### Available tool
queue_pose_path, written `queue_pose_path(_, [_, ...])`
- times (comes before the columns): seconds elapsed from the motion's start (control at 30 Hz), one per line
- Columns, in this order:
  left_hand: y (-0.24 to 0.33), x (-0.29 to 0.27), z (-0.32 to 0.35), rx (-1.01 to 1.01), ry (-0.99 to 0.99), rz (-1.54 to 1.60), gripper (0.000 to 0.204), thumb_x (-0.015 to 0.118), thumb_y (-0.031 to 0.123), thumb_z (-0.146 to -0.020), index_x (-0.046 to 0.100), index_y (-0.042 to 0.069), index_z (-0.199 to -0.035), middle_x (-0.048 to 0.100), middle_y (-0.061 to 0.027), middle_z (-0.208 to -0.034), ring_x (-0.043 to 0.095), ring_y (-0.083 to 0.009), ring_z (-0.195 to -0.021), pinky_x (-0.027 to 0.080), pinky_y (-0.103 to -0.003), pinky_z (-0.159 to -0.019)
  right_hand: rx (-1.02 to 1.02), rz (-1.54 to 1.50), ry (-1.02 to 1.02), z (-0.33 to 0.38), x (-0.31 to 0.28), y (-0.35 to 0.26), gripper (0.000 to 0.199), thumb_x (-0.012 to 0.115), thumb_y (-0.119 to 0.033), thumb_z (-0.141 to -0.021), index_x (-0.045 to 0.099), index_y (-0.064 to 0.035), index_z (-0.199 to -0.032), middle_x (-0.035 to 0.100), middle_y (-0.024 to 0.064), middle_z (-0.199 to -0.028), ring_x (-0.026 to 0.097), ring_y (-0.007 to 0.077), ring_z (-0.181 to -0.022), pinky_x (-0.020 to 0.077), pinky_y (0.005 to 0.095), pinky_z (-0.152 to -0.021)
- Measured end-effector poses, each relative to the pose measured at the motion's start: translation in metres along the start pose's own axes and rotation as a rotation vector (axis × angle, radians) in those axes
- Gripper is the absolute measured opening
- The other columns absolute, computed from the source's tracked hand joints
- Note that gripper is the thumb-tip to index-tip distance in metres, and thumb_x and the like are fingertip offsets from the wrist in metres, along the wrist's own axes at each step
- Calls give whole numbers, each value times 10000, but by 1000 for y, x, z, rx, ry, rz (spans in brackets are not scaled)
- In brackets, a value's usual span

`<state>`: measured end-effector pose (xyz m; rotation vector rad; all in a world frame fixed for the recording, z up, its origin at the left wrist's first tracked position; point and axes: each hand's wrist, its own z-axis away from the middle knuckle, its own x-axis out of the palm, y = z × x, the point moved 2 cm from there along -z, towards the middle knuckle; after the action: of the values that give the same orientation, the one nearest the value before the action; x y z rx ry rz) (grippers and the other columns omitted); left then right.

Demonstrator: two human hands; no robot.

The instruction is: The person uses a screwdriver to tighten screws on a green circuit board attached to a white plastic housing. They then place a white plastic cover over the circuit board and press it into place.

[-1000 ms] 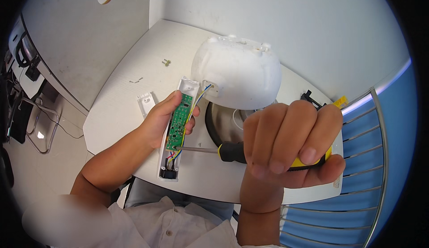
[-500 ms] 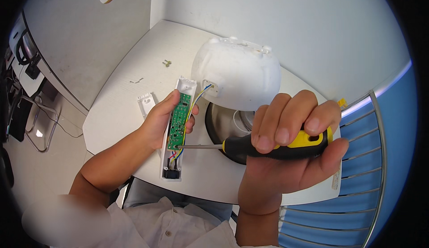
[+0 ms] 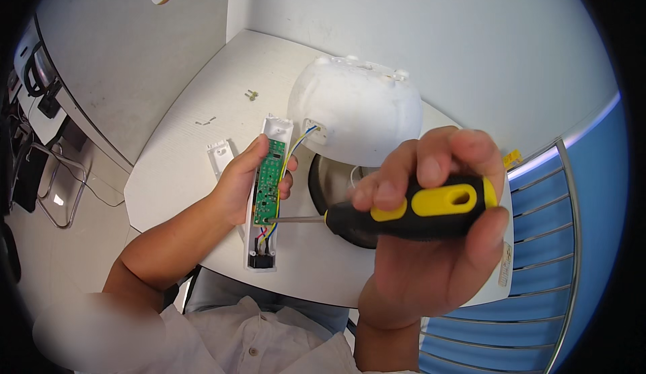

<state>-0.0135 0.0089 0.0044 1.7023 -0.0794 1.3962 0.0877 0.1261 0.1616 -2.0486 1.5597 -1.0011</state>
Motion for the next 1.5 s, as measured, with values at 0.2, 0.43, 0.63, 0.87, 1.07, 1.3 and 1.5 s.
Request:
queue_pose_path(0.2, [-2, 0, -1, 19, -17, -37, 324, 407, 451, -907, 413, 148, -1022, 559, -82, -873, 537, -176, -627, 461, -294, -546, -30, -201, -161, -6, -15, 10, 342, 489, -385, -866, 398, -107, -1042, 451, 52, -770, 472, 155, -563, 416, 276, -474])
queue_pose_path(0.43, [-5, 6, 2, -37, -13, -35, 355, 413, 446, -909, 403, 137, -1083, 550, -55, -857, 520, -150, -622, 440, -284, -544, -30, -470, -584, -26, -31, 23, 306, 486, -362, -890, 361, -96, -974, 507, 78, -732, 535, 158, -483, 479, 251, -425])
queue_pose_path(0.63, [-6, 0, -1, -34, -47, 34, 355, 415, 452, -906, 408, 137, -1069, 561, -61, -850, 529, -157, -622, 449, -289, -549, 101, -303, -519, -29, -35, 15, 278, 475, -314, -908, 457, -83, -1062, 422, 77, -994, 529, 206, -861, 520, 467, -788])
queue_pose_path(0.87, [-9, 2, -2, -53, -64, 70, 355, 418, 457, -902, 412, 139, -1060, 569, -64, -855, 535, -166, -617, 450, -298, -544, 87, -417, -503, -24, -18, 15, 288, 377, -243, -949, 473, -82, -1168, 485, 60, -863, 517, 193, -773, 489, 440, -761])
queue_pose_path(1.07, [-9, -3, -2, -62, -99, 78, 456, 374, 517, -893, 492, 91, -1008, 547, -56, -881, 526, -151, -646, 441, -280, -584, 31, -504, -572, -28, -25, 17, 259, 321, -222, -953, 430, -51, -1114, 512, 51, -710, 501, 157, -511, 448, 286, -479])
queue_pose_path(1.3, [-7, -3, -2, -84, -149, 148, 432, 373, 502, -898, 474, 101, -1026, 553, -62, -887, 526, -157, -645, 441, -284, -578, 45, -486, -362, -25, -24, 17, 393, 706, -299, -757, 431, -73, -924, 468, 56, -801, 550, 140, -622, 472, 240, -435])
queue_pose_path(1.5, [-9, 0, -3, -85, -148, 155, 336, 397, 441, -914, 413, 140, -1062, 571, -75, -879, 531, -174, -628, 448, -302, -559, 64, -436, -521, -29, -25, 17, 265, 620, -249, -827, 531, -64, -995, 493, 67, -846, 543, 171, -778, 534, 342, -629])
